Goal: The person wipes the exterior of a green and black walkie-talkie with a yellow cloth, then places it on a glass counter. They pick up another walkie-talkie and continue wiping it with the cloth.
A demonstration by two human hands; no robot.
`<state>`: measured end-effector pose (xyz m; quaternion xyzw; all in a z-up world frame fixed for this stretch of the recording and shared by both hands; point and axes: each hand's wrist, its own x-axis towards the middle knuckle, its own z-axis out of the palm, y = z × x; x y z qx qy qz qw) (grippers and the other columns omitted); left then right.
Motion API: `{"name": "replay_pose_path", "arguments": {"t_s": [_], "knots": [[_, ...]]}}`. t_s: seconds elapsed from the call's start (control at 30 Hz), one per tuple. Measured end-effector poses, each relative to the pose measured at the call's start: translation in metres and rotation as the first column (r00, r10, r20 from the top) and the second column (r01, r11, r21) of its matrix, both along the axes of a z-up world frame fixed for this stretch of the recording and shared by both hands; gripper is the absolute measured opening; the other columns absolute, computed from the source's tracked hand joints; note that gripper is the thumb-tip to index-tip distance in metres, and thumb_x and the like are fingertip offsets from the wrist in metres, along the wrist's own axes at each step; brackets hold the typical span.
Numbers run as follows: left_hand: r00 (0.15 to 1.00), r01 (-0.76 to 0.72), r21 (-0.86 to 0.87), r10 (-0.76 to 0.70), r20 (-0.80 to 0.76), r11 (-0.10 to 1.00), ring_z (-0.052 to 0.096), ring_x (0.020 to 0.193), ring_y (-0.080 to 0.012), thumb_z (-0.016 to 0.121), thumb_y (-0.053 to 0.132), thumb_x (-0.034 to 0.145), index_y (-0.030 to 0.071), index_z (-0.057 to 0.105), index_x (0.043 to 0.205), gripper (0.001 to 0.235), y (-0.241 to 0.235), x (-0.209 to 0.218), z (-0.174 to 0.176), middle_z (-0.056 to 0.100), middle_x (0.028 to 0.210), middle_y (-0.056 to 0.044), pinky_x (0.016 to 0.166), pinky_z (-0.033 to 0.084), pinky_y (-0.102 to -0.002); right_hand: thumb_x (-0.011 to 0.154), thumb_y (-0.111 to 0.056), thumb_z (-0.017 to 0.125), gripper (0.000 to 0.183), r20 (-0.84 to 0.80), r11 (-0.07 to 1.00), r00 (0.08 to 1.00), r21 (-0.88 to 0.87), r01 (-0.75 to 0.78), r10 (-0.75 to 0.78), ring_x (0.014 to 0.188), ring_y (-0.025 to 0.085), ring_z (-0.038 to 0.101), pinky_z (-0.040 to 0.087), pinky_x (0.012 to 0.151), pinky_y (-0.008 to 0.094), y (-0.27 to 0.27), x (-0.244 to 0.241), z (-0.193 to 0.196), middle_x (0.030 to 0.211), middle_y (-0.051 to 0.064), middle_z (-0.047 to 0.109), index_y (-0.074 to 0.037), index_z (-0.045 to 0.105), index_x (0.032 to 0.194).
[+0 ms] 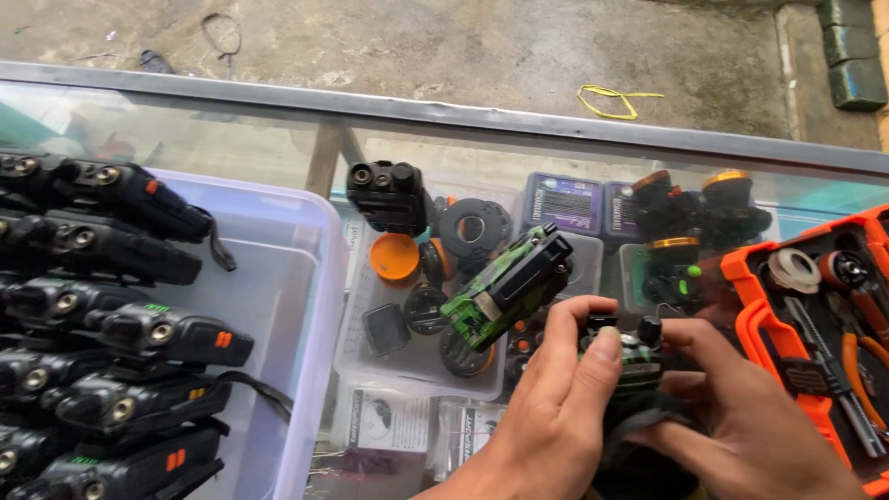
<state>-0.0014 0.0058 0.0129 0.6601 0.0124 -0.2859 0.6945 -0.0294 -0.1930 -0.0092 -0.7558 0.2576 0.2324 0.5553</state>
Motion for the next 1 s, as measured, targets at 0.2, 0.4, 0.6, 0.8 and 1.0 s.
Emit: {"name": "replay_pose_path", "arguments": {"t_s": [0.2,0.4,0.6,0.8,1.0], "knots": [[0.998,0.017,-0.047,-0.014,0.057,0.999,0.062,0.114,-0.0181,0.036,0.043,0.101,0.017,0.046,0.133,0.043,0.0,-0.002,-0.006,0.064,0.121,-0.009,0.099,0.046,-0.032,0.055,0.002,0.093,0.085,-0.076,0.876,0.994,-0.47,-0.108,0.082,0.075,0.022,0.089,0.072,0.071,0.034,0.034,0.005,0.006,0.088,0.012,0.087,-0.02,0.058,0.128],[0.999,0.041,-0.02,-0.041,0.024,0.999,0.059,0.117,-0.0172,0.035,0.045,0.1,0.02,0.048,0.133,0.044,0.002,-0.001,0.001,0.064,0.122,-0.006,0.1,0.042,-0.032,0.071,0.014,0.088,0.077,-0.07,0.976,0.993,-0.194,-0.102,0.09,0.073,0.03,0.096,0.073,0.064,0.041,-0.009,0.003,0.001,0.098,0.014,0.093,-0.018,0.071,0.138],[0.999,0.04,-0.048,-0.042,-0.034,0.998,0.06,0.106,-0.0158,0.034,0.046,0.1,0.019,0.048,0.133,0.045,0.001,0.0,0.0,0.064,0.115,-0.005,0.094,0.045,-0.032,0.054,-0.01,0.1,0.091,-0.149,0.82,0.984,-0.548,-0.163,0.096,0.086,0.02,0.09,0.071,0.077,0.035,0.044,0.01,0.024,0.105,0.001,0.086,-0.026,0.06,0.134],[0.999,0.017,-0.057,-0.019,-0.032,0.998,0.058,0.104,-0.0137,0.033,0.048,0.099,0.02,0.048,0.131,0.046,0.008,0.003,0.008,0.063,0.114,-0.003,0.093,0.043,-0.032,0.076,0.008,0.072,0.068,0.098,0.987,0.989,-0.099,0.125,-0.115,0.084,0.037,0.079,0.061,0.077,0.046,0.012,-0.003,0.006,0.108,0.02,0.081,-0.005,0.069,0.143],[0.999,0.037,-0.097,-0.037,0.0,0.995,0.054,0.099,-0.0133,0.035,0.045,0.101,0.018,0.049,0.132,0.043,0.003,-0.005,-0.002,0.06,0.11,-0.003,0.09,0.044,-0.031,0.103,-0.021,0.061,0.025,0.51,0.978,0.859,-0.197,0.063,0.047,0.066,0.012,0.048,0.033,0.056,0.024,0.001,-0.017,-0.015,0.082,0.003,0.056,0.001,0.07,0.096]]}}
